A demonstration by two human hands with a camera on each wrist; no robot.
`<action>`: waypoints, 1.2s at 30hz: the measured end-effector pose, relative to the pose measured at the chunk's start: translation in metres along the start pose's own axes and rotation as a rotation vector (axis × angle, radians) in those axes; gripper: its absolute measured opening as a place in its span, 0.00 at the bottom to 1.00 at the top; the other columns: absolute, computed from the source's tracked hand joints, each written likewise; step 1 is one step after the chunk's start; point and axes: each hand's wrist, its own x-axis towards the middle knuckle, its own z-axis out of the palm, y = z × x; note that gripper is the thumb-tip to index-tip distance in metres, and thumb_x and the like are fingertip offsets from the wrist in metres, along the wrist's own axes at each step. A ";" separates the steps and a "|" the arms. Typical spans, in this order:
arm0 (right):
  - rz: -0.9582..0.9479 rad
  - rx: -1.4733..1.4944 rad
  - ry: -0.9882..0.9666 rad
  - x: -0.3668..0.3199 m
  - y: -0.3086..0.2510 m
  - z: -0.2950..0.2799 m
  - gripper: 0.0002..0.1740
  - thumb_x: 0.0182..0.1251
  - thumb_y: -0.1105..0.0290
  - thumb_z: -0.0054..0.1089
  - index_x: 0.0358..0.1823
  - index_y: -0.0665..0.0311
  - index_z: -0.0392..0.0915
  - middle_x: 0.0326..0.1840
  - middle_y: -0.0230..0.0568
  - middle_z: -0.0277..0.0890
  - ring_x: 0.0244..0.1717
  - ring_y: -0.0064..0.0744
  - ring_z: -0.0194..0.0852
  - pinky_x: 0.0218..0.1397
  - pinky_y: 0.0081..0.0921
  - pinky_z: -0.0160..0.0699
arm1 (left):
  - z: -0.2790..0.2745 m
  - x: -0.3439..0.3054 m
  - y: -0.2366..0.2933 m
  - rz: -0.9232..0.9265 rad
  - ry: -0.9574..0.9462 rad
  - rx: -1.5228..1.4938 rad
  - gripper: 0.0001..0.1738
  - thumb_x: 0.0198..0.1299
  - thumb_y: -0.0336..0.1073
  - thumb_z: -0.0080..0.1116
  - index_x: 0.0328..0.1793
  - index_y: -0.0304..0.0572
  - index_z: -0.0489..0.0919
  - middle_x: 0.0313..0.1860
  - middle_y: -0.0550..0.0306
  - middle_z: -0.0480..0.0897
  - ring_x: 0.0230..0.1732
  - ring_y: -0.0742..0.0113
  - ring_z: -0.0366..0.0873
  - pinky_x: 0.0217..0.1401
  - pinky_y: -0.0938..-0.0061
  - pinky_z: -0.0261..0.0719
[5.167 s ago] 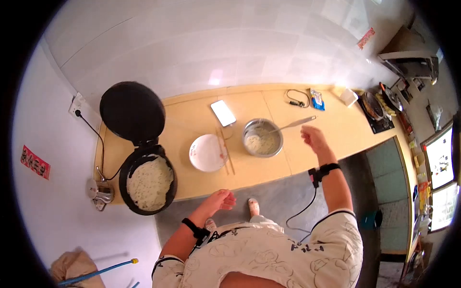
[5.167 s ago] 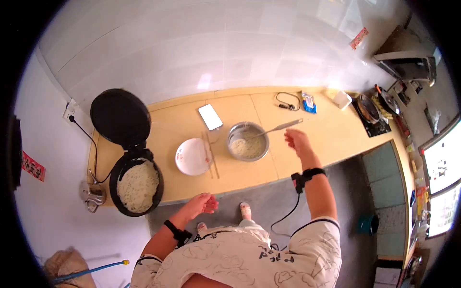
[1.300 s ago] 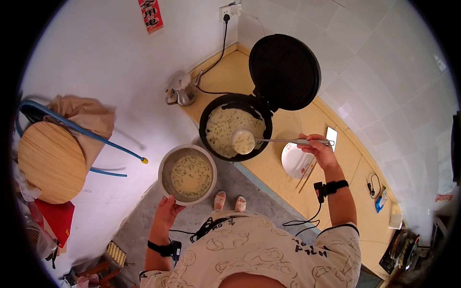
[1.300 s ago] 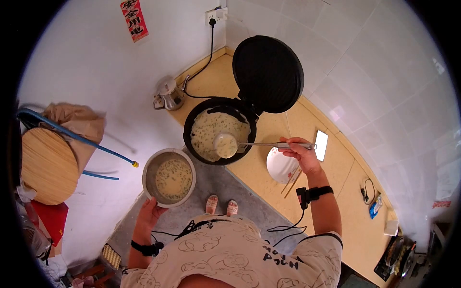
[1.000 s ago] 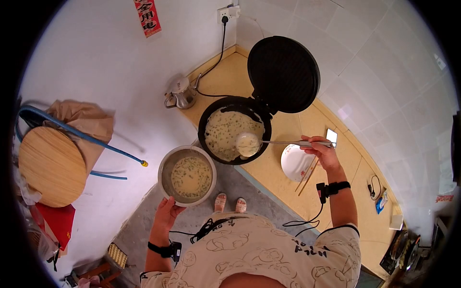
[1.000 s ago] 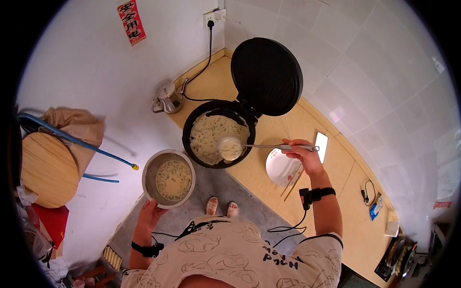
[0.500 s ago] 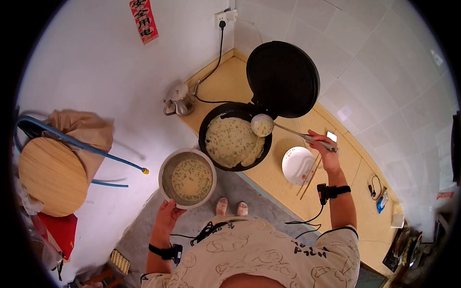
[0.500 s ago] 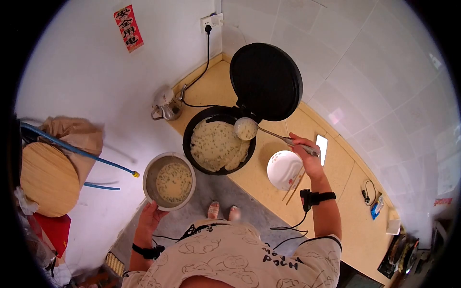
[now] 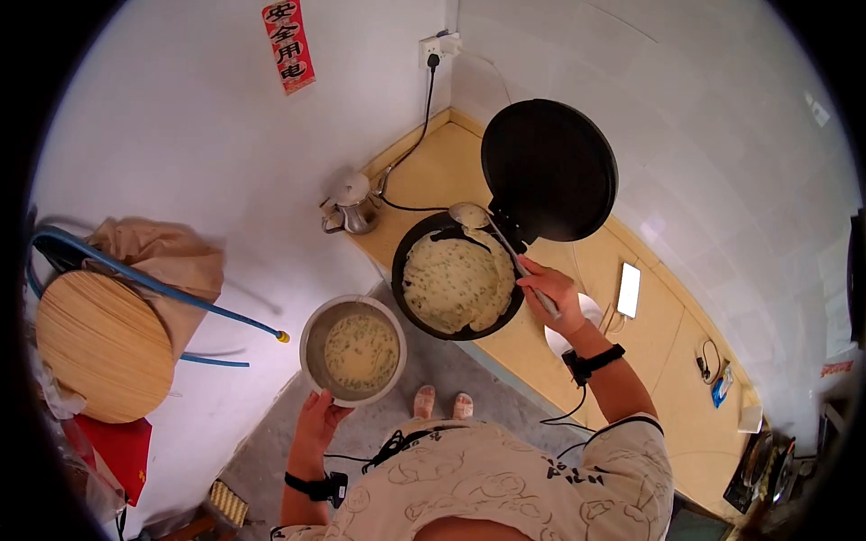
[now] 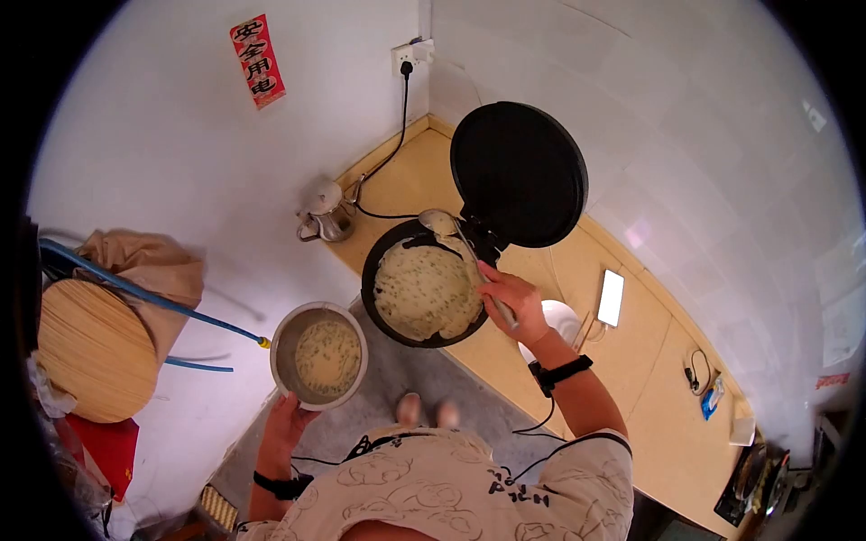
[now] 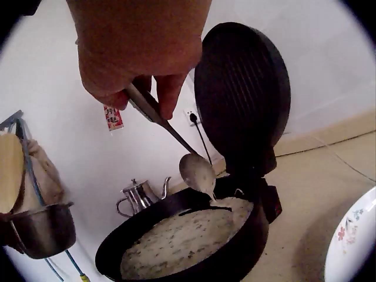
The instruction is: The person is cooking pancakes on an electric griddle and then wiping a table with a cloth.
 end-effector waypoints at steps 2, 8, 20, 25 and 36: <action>-0.031 -0.016 -0.002 0.005 -0.005 0.010 0.11 0.46 0.83 0.59 0.33 0.65 0.77 0.51 0.55 0.75 0.41 0.46 0.79 0.42 0.29 0.79 | -0.005 0.001 0.002 0.008 -0.003 -0.008 0.16 0.68 0.37 0.43 0.59 0.39 0.67 0.51 0.52 0.77 0.48 0.62 0.78 0.52 0.66 0.80; -0.153 -0.138 -0.014 0.010 -0.024 0.024 0.12 0.45 0.83 0.60 0.33 0.64 0.76 0.52 0.52 0.75 0.45 0.47 0.78 0.43 0.30 0.80 | -0.016 0.008 0.006 0.001 -0.036 0.002 0.17 0.68 0.36 0.43 0.59 0.39 0.67 0.52 0.52 0.77 0.49 0.62 0.78 0.53 0.66 0.79; -0.142 -0.192 0.036 -0.004 -0.056 0.035 0.14 0.41 0.81 0.62 0.34 0.64 0.76 0.52 0.50 0.74 0.47 0.48 0.78 0.45 0.30 0.80 | -0.017 0.030 0.022 -0.047 -0.167 0.055 0.18 0.68 0.38 0.43 0.60 0.36 0.66 0.53 0.51 0.76 0.51 0.61 0.77 0.55 0.67 0.78; -0.147 -0.197 0.037 -0.003 -0.062 0.040 0.13 0.42 0.80 0.62 0.34 0.64 0.76 0.52 0.49 0.75 0.48 0.47 0.77 0.46 0.31 0.80 | -0.022 0.042 0.021 -0.073 -0.200 0.089 0.21 0.68 0.40 0.44 0.64 0.40 0.64 0.56 0.51 0.74 0.53 0.60 0.76 0.54 0.66 0.78; 0.400 0.273 0.410 -0.018 -0.052 0.048 0.06 0.60 0.79 0.55 0.38 0.66 0.77 0.60 0.53 0.68 0.49 0.37 0.76 0.49 0.24 0.75 | -0.005 0.050 0.029 -0.085 -0.258 0.142 0.23 0.68 0.42 0.45 0.63 0.37 0.63 0.55 0.51 0.75 0.51 0.62 0.77 0.52 0.69 0.79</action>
